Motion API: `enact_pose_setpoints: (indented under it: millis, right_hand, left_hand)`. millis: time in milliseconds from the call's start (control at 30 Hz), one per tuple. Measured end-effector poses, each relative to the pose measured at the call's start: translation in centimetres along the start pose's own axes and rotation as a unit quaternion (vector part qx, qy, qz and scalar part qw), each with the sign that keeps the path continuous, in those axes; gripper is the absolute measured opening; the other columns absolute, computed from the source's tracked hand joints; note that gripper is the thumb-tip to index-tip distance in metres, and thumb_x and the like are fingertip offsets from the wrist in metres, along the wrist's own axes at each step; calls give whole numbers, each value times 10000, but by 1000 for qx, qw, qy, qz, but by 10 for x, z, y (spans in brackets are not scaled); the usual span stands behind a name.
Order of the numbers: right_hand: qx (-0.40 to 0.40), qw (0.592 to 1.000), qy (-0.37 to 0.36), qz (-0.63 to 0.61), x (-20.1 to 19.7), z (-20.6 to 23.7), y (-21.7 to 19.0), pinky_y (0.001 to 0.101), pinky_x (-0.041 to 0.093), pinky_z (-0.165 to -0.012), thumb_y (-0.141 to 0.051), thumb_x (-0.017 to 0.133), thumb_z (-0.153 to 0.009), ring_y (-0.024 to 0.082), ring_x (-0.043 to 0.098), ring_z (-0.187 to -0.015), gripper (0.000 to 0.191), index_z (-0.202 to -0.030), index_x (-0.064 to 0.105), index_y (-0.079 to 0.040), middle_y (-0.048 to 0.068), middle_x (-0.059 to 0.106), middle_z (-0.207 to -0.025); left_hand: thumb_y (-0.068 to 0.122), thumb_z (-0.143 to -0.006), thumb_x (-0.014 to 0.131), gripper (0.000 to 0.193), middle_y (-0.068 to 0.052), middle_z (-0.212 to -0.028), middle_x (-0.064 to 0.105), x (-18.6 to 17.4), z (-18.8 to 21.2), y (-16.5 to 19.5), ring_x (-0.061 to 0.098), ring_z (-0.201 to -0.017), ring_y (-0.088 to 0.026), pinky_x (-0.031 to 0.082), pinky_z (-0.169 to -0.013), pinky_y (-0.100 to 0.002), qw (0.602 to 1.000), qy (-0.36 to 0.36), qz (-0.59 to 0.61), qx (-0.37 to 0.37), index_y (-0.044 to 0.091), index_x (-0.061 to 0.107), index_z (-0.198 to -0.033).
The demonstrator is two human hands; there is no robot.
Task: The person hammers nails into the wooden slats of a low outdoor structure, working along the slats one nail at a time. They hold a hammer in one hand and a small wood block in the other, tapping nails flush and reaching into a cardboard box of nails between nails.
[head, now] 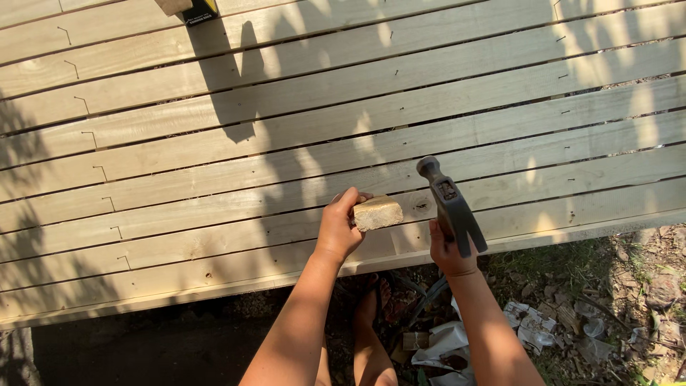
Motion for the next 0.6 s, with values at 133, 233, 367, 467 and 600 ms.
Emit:
enact_pose_setpoints:
  millis: [133,233,367,467,600]
  right_hand:
    - [144,969,-78,183,19,-3,22,479,500,-578,-352,696,-1011,368,650,-617,343,-945,617,-25,184,674,-684]
    - [112,989,-17,99,4,-7,11,469,491,-560,-373,657,-1003,342,632,-564,332,-972,624,-44,174,660,-661]
    - [-140,990,28,8,-14,1,-34,404,496,-521,-382,583,-1062,291,662,-610,415,-1175,641,13,172,704,-837]
    - [160,954,-145,208,12,-2,28,425,491,-516,-389,638,-1003,286,618,-538,370,-980,599,-22,162,676,-694]
    - [271,956,-111,1,16,-14,36,420,461,-484,-375,623,-1004,231,572,-499,343,-975,590,-35,105,610,-653]
  left_hand:
    - [-67,-781,725,278,-121,-1061,722,-6,-4,7,750,-921,-254,607,-791,-314,998,26,-54,17,26,590,-1005]
    - [-63,-796,694,241,-117,-1079,753,-6,-6,10,764,-942,-272,607,-787,-320,998,26,-49,16,27,576,-986]
    - [-57,-780,688,243,-118,-1091,767,-4,-4,12,764,-977,-284,608,-782,-320,997,30,-62,22,33,565,-970]
    - [-55,-793,686,233,-114,-1083,781,-3,-5,17,765,-994,-285,605,-808,-321,997,32,-58,36,41,569,-971]
    - [-37,-827,684,197,-117,-1031,766,-3,-8,13,779,-923,-279,608,-786,-326,999,27,-44,-5,58,617,-987]
Point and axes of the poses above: each hand's wrist, its own z-axis away from the middle knuckle, its own x-axis out of the palm, y = z × x, the point moved 9 cm from there along -z, towards the middle knuckle
